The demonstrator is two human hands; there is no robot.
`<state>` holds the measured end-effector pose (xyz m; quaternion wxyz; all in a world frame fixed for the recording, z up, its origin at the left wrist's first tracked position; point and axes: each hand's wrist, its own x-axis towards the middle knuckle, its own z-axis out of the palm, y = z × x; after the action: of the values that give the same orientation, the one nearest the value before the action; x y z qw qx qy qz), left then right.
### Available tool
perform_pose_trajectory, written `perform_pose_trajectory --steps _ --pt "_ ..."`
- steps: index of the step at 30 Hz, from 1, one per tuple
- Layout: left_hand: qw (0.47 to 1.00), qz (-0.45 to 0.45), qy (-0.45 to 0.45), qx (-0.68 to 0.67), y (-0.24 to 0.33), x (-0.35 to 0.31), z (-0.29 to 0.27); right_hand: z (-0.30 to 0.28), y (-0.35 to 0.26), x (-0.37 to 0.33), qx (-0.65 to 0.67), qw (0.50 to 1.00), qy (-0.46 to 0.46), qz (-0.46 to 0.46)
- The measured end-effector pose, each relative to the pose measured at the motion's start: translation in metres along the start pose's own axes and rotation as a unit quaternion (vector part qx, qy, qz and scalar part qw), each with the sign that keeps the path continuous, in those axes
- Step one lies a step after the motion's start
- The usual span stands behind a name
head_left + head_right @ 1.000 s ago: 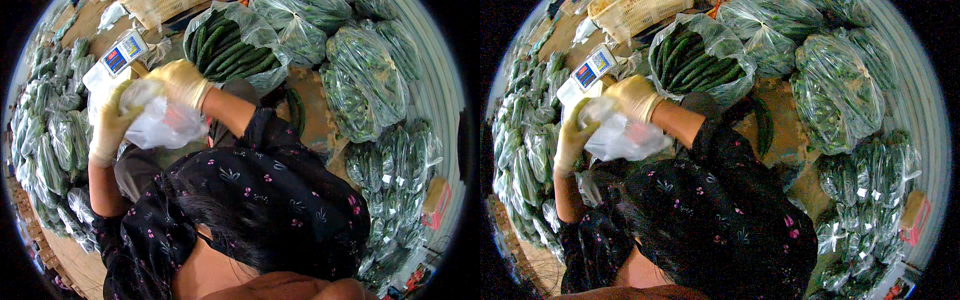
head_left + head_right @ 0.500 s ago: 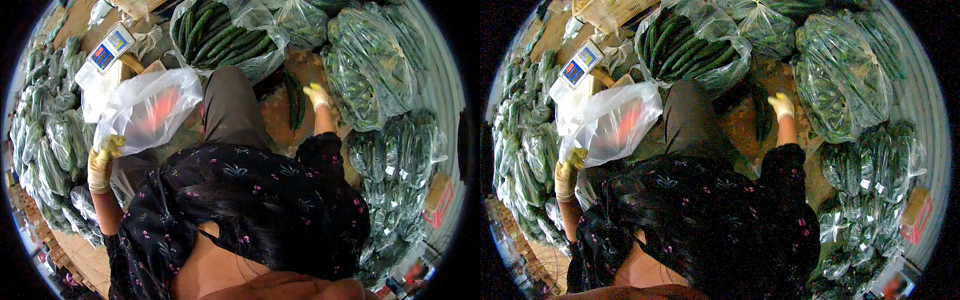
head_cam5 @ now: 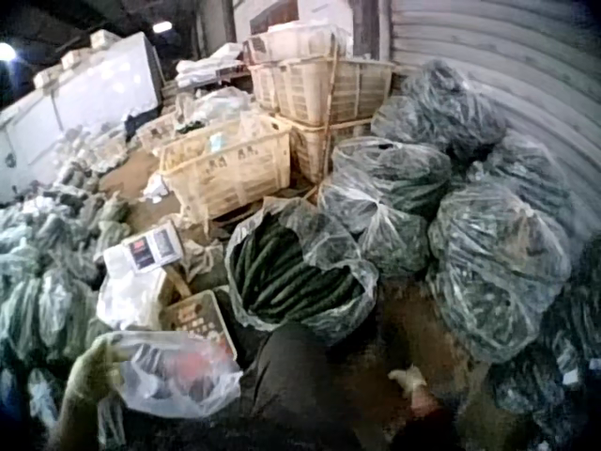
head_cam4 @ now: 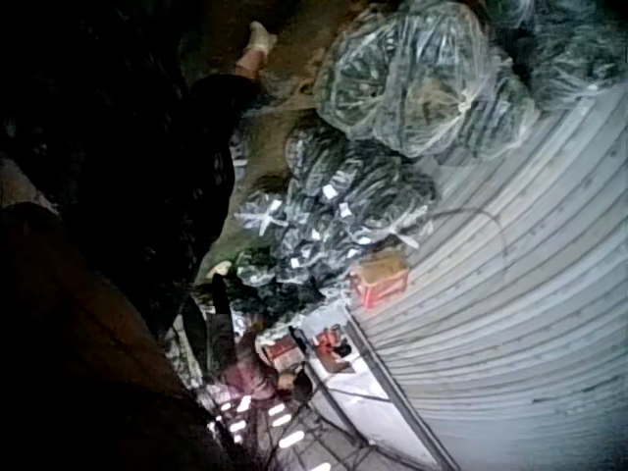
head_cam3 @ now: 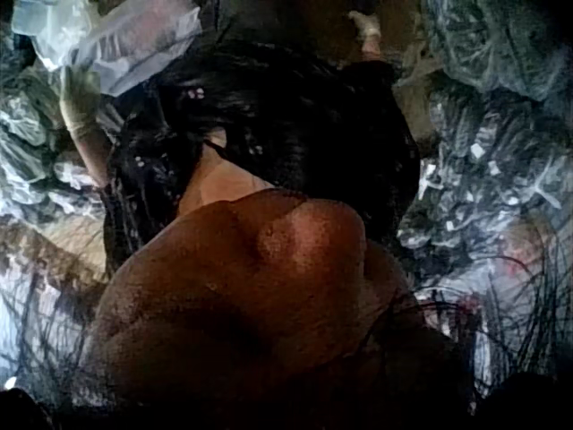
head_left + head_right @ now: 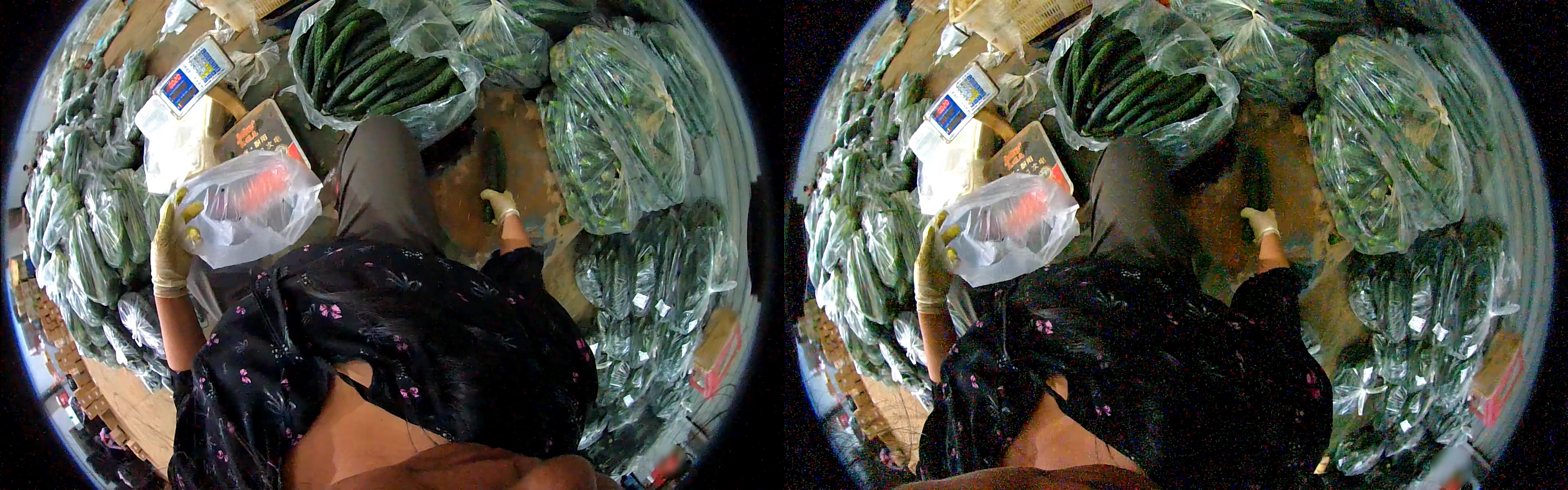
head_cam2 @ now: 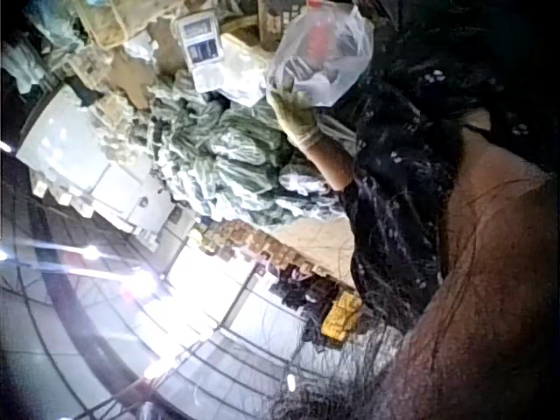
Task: The person sorts cucumbers from large bags, weighs them on a digital scale inside smaller plastic bags, and ties the bags.
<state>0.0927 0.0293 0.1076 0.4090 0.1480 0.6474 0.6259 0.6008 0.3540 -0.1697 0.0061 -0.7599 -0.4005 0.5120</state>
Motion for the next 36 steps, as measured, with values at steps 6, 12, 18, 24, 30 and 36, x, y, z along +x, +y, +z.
perform_pose_trajectory --steps 6,12,18,24,30,36 --pt "0.996 0.051 -0.061 -0.050 -0.004 -0.003 0.005 -0.003 -0.005 -0.056 0.430 0.858 -0.266 -0.092" --pt "0.985 0.065 -0.119 -0.105 0.016 0.015 0.001 0.007 -0.135 -0.192 0.496 0.627 -0.493 -0.345" --pt "0.975 0.116 -0.169 -0.082 0.057 -0.020 0.032 0.097 -0.241 -0.324 0.267 0.587 -0.530 -0.550" --pt "0.977 0.080 -0.110 -0.165 0.073 -0.031 -0.008 0.255 -0.247 -0.285 -0.105 0.556 -0.343 -0.750" --pt "0.986 0.034 -0.076 -0.145 0.022 0.013 -0.083 0.347 -0.250 -0.216 -0.432 0.604 -0.159 -0.651" --pt "0.996 -0.075 -0.045 -0.019 -0.096 0.086 -0.140 0.329 -0.268 -0.245 -0.493 0.629 -0.151 -0.582"
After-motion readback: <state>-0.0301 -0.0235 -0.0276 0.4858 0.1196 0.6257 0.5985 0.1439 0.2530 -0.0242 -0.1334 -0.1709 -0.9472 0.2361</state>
